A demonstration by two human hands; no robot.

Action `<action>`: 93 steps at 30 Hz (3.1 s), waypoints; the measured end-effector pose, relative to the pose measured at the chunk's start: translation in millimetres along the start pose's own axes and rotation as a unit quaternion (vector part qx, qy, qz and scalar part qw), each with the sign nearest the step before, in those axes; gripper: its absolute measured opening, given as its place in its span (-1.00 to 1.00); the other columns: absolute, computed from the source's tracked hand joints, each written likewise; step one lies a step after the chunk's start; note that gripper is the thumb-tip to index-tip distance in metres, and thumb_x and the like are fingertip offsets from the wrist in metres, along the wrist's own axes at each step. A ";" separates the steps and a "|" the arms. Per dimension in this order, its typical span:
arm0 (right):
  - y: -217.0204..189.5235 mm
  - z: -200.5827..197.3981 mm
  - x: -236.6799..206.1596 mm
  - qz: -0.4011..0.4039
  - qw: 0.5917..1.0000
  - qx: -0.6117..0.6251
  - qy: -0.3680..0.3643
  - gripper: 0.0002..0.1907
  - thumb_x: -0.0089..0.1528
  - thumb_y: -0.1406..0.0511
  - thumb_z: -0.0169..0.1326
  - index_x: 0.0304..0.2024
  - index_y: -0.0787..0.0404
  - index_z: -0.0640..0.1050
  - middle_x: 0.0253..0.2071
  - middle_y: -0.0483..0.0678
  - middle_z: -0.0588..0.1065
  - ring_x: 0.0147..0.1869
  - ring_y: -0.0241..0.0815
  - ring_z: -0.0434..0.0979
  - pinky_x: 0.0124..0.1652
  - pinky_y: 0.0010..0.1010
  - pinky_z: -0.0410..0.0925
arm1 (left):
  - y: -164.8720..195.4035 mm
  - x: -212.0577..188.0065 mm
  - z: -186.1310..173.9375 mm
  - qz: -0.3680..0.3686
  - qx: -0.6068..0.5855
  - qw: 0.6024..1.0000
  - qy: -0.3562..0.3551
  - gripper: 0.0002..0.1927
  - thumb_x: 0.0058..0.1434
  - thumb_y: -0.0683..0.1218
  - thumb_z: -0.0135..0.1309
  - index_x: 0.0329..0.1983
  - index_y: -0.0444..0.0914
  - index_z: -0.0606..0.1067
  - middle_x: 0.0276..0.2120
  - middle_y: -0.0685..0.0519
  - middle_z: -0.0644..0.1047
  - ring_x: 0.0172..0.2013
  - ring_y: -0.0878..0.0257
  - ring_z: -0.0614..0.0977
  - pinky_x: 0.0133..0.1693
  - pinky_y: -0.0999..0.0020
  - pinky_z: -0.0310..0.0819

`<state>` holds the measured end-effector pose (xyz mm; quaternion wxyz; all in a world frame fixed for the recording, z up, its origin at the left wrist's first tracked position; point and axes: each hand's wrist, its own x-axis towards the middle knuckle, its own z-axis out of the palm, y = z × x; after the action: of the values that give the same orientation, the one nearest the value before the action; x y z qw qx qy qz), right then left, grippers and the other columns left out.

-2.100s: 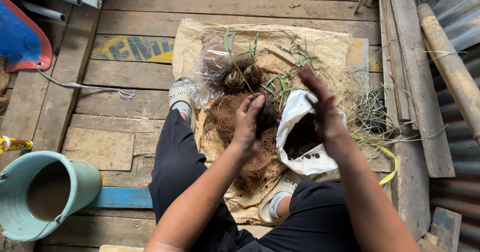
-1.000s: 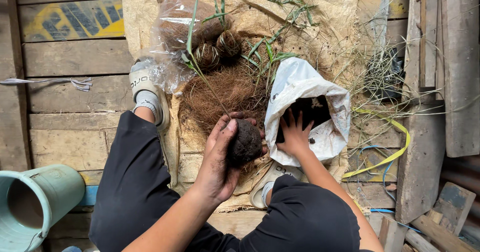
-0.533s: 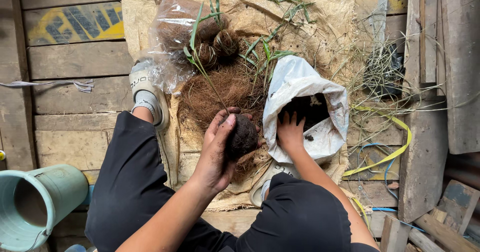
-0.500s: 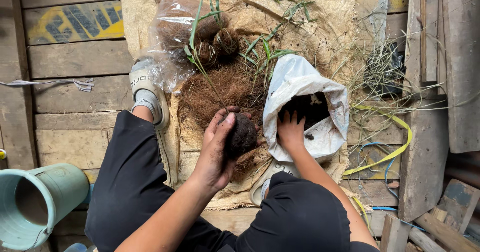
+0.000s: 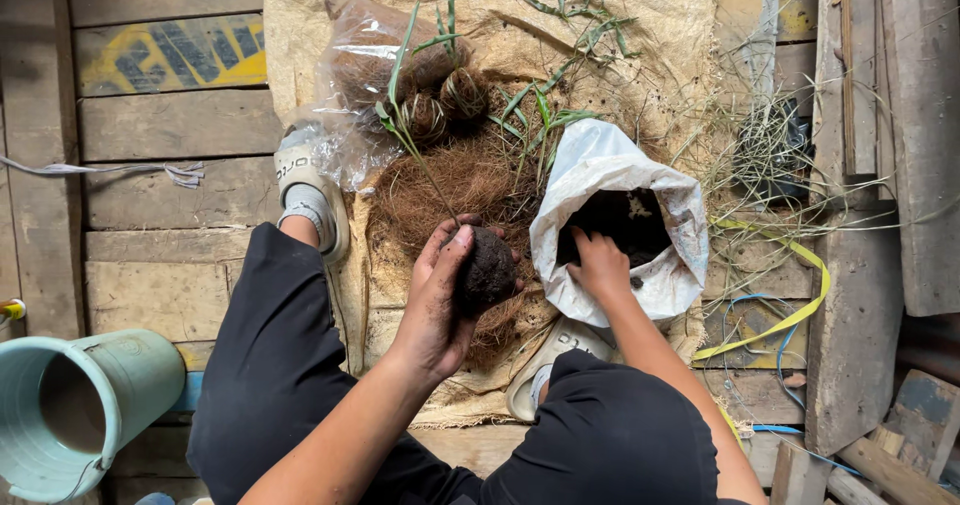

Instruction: The person packs soil and coconut coir around the roots of a small plant, shaping the root ball by hand. The person repeatedly adds soil from a white sack and compresses the mixture to form a firm ball around the plant's base.

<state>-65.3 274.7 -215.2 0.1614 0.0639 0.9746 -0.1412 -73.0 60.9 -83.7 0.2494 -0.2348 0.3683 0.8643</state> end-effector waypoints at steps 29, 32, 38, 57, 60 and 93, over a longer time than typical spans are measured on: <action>-17.4 -90.8 -52.5 0.226 0.837 0.496 -0.043 -0.53 0.24 -0.02 0.14 -0.06 0.21 0.47 -0.24 -0.02 0.50 -0.27 -0.19 0.52 -0.33 -0.23 0.44 | 20.5 -48.1 -15.1 0.033 0.015 0.998 -0.053 -0.46 0.27 0.09 0.17 0.19 -0.23 0.31 -0.05 -0.04 0.54 -0.11 0.13 0.67 -0.12 0.03 0.71; -31.4 -110.0 -61.0 0.217 0.851 0.461 -0.131 -0.40 0.14 0.03 0.14 0.15 0.12 0.39 -0.04 -0.03 0.49 -0.15 -0.16 0.57 -0.33 -0.10 0.55 | 21.5 -50.7 -15.2 0.025 0.018 0.998 -0.045 -0.46 0.22 0.10 0.16 0.19 -0.17 0.31 -0.07 -0.03 0.56 -0.12 0.14 0.68 -0.13 0.04 0.70; -42.7 -132.7 -72.7 0.199 0.912 0.335 -0.129 -0.21 0.12 0.09 0.32 0.28 0.25 0.31 0.03 0.10 0.50 -0.13 -0.07 0.61 -0.33 -0.20 0.55 | 27.2 -58.6 -18.0 0.027 0.038 0.998 -0.043 -0.44 0.24 0.12 0.14 0.19 -0.22 0.30 -0.04 -0.09 0.53 -0.11 0.11 0.68 -0.12 0.05 0.72; -29.3 -192.0 -89.5 -0.004 0.978 0.123 -0.169 -0.33 0.03 0.09 0.36 0.15 0.19 0.56 0.08 0.04 0.65 0.14 -0.14 0.65 0.15 -0.35 0.42 | 38.2 -75.6 -23.3 0.023 0.029 0.998 -0.046 -0.35 0.21 0.13 0.17 0.26 -0.22 0.27 -0.03 -0.13 0.53 -0.11 0.09 0.68 -0.15 0.10 0.75; -32.4 -195.3 -93.8 0.027 0.975 0.146 -0.168 -0.33 0.05 0.09 0.35 0.16 0.21 0.56 0.05 0.05 0.65 0.09 -0.12 0.66 0.10 -0.34 0.44 | 39.3 -76.8 -29.1 0.019 0.033 0.999 -0.032 -0.34 0.19 0.13 0.18 0.27 -0.21 0.26 0.00 -0.12 0.51 -0.09 0.08 0.68 -0.16 0.08 0.75; -34.3 -178.5 -114.5 0.080 0.950 0.302 -0.006 -0.40 0.30 -0.04 0.03 0.03 0.37 0.62 -0.17 0.08 0.68 -0.10 -0.17 0.61 -0.04 -0.35 0.40 | 24.3 -65.8 -24.1 0.023 0.068 0.995 -0.068 -0.38 0.18 0.18 0.20 0.17 -0.22 0.33 -0.12 -0.13 0.56 -0.16 0.01 0.66 -0.21 0.07 0.73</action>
<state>-16.4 285.8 -6.2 0.1508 0.1866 0.8773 -0.4157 -32.0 11.1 -47.2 0.2696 -0.1494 0.4140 0.8565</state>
